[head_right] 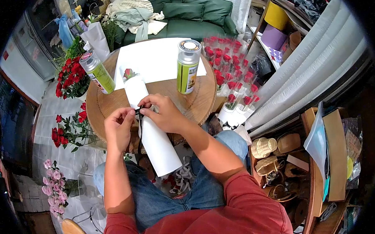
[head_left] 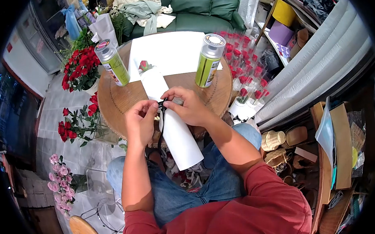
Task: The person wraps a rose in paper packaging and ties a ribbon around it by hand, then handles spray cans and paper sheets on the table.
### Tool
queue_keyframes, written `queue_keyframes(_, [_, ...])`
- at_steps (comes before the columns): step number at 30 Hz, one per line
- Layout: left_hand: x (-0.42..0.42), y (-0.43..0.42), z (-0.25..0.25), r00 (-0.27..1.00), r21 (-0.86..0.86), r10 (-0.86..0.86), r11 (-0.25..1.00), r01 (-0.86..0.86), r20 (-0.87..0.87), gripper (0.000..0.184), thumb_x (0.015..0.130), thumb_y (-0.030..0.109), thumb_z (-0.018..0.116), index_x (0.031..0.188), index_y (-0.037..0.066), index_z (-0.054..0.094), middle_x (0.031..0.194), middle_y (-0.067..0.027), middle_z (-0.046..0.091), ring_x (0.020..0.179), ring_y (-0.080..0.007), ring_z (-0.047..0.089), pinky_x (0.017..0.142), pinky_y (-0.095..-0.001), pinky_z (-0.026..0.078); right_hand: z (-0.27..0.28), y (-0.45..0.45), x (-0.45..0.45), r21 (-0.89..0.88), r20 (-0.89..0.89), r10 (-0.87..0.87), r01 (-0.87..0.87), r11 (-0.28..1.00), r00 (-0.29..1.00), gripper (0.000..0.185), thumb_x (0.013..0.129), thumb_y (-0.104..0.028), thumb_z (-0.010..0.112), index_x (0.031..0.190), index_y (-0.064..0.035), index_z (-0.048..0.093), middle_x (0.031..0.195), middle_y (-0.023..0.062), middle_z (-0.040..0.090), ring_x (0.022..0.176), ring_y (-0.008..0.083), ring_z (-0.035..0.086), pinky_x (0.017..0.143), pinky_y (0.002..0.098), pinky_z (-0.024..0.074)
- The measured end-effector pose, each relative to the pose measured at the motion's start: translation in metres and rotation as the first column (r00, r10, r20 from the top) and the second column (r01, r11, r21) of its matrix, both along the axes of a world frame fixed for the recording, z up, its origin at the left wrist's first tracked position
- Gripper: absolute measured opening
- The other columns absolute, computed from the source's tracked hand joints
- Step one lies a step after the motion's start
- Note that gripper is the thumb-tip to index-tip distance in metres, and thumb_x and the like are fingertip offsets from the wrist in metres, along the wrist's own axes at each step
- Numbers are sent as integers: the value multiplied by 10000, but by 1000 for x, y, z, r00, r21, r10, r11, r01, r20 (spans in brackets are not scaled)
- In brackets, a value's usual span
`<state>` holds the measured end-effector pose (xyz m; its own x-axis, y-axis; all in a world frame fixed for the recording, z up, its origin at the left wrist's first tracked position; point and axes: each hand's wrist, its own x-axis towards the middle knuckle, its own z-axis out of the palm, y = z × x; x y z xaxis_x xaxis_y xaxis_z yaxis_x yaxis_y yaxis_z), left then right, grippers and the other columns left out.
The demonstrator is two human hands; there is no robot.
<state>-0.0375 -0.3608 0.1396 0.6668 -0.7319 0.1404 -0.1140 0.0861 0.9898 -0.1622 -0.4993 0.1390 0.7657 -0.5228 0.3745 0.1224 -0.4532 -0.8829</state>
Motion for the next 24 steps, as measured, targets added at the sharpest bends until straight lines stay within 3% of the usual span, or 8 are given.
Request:
queue_keyframes(7, [-7,3,6,995,36,-37,999,41,-98,95,947,84,706,907,1,684,804,25,637,706,-52,555,653,-207,446,-4,-3,2,-91,1,-41,40,995,999,174,862,-129,743,987,-10,762,953,156,728,921,277,659,841,392,502])
queue_keyframes(9, [-13,-2,-2,995,-36,-59,998,56,-78,78,922,72,731,910,1,701,798,23,658,711,-48,566,651,-207,461,-5,-3,2,-78,9,-49,49,996,999,167,862,-127,741,974,-5,762,949,158,727,921,280,662,843,392,503])
queue_keyframes(11, [-18,0,2,1000,-28,-13,1000,13,-5,65,884,29,749,907,-13,705,789,-8,665,710,-85,594,655,-224,477,-9,-4,3,16,-18,-37,37,999,999,178,860,-124,739,992,-5,760,951,164,727,925,284,667,849,395,506])
queue_keyframes(13, [-15,2,2,880,-21,-34,999,50,473,145,850,5,759,979,-24,700,826,-24,655,732,-88,575,666,-236,461,-10,-6,1,52,-22,-19,20,998,1000,160,877,-106,733,1005,-14,760,964,138,718,928,230,662,815,356,509])
queue_keyframes(14, [-16,1,3,880,-21,-35,998,51,474,145,850,5,759,979,-24,700,826,-24,655,732,-88,575,666,-236,461,-10,-7,0,87,-27,0,2,996,1000,145,893,-89,727,1018,-22,759,976,112,708,932,177,657,782,317,512])
queue_keyframes(17, [-17,-3,3,815,-77,64,997,-24,575,207,820,-8,760,1020,-7,705,836,-68,647,738,-145,597,680,-257,478,-4,-7,-5,-13,-43,32,-33,999,999,142,890,-73,725,1018,-24,761,985,99,708,954,191,666,797,311,518])
queue_keyframes(19, [-15,-9,-2,696,-230,251,965,-127,672,240,813,-17,748,1050,12,716,852,-105,651,748,-210,627,700,-287,505,-3,-9,-6,-103,-2,65,-65,993,998,144,885,-67,726,1018,-27,762,984,94,709,957,200,669,803,312,521])
queue_keyframes(24, [-13,-9,-9,638,-157,193,981,-113,745,276,810,-40,721,1082,7,714,884,-129,661,793,-247,650,718,-328,523,1,-3,-7,-232,117,126,-97,968,985,144,865,-45,728,1005,-34,761,965,86,711,945,255,679,819,329,529])
